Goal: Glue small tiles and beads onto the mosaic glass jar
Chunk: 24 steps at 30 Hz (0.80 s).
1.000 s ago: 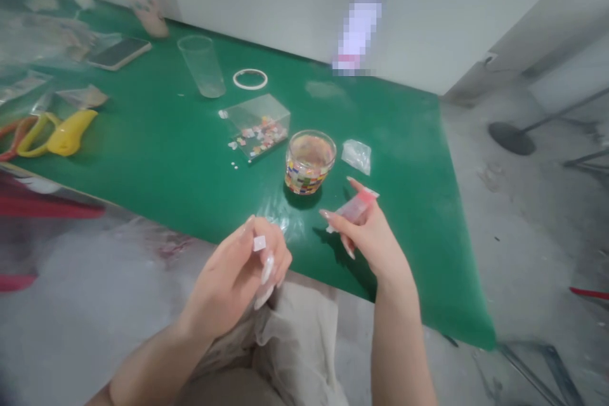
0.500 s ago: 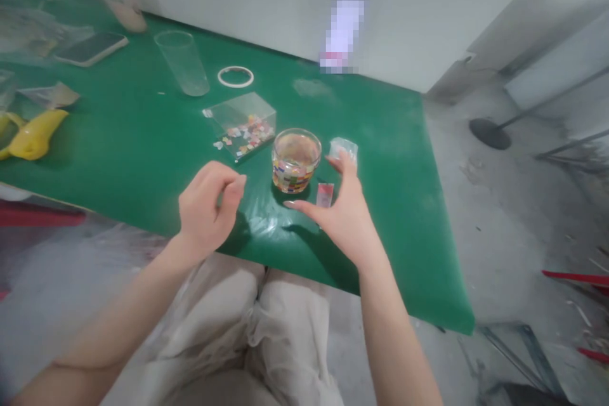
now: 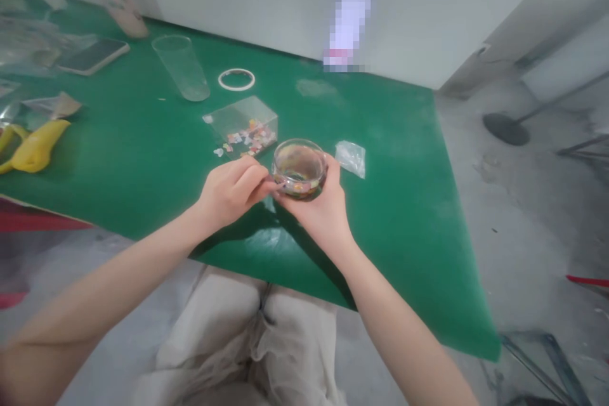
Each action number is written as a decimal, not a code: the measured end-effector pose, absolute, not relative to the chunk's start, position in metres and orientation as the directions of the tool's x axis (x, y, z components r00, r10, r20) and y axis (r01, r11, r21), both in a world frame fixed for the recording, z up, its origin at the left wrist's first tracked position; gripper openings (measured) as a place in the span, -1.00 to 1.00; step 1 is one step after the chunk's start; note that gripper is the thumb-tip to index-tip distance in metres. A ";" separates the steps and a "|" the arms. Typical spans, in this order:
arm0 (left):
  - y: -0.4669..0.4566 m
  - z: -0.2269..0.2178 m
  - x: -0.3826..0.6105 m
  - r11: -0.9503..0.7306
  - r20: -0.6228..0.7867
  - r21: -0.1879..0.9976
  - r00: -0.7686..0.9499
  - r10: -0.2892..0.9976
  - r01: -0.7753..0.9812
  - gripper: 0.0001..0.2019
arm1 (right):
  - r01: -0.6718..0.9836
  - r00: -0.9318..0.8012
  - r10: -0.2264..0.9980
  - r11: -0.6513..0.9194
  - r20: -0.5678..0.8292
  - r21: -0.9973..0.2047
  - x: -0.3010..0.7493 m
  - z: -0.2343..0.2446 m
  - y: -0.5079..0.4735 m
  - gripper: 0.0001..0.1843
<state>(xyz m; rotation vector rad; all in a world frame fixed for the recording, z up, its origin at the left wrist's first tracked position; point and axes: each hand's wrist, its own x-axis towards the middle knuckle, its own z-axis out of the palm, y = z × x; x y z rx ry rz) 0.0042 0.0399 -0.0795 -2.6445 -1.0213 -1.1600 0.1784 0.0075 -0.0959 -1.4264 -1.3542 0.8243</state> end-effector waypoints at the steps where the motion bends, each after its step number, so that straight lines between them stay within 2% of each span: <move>1: 0.039 -0.080 0.005 -0.779 0.692 0.176 0.487 0.533 0.602 -0.53 | 0.310 0.151 0.978 0.091 0.144 -0.946 0.178 -0.096 0.006 -0.10; 6: 0.036 -0.081 0.008 -0.815 0.806 0.091 0.439 0.398 0.572 -0.63 | 0.329 0.166 0.969 0.120 0.183 -0.936 0.172 -0.086 -0.002 -0.13; 11: 0.035 -0.082 0.010 -0.815 0.825 0.093 0.414 0.385 0.572 -0.69 | 0.311 0.156 0.975 0.104 0.159 -0.945 0.169 -0.080 -0.005 -0.17; 19: 0.038 -0.082 0.008 -0.781 0.850 -0.014 0.418 0.319 0.625 -0.56 | 0.257 0.131 0.982 0.097 0.134 -0.962 0.164 -0.077 -0.005 -0.22; 24: 0.041 -0.080 0.008 -0.782 0.872 -0.060 0.415 0.262 0.620 -0.57 | 0.242 0.111 0.986 0.094 0.124 -0.966 0.165 -0.076 -0.004 -0.20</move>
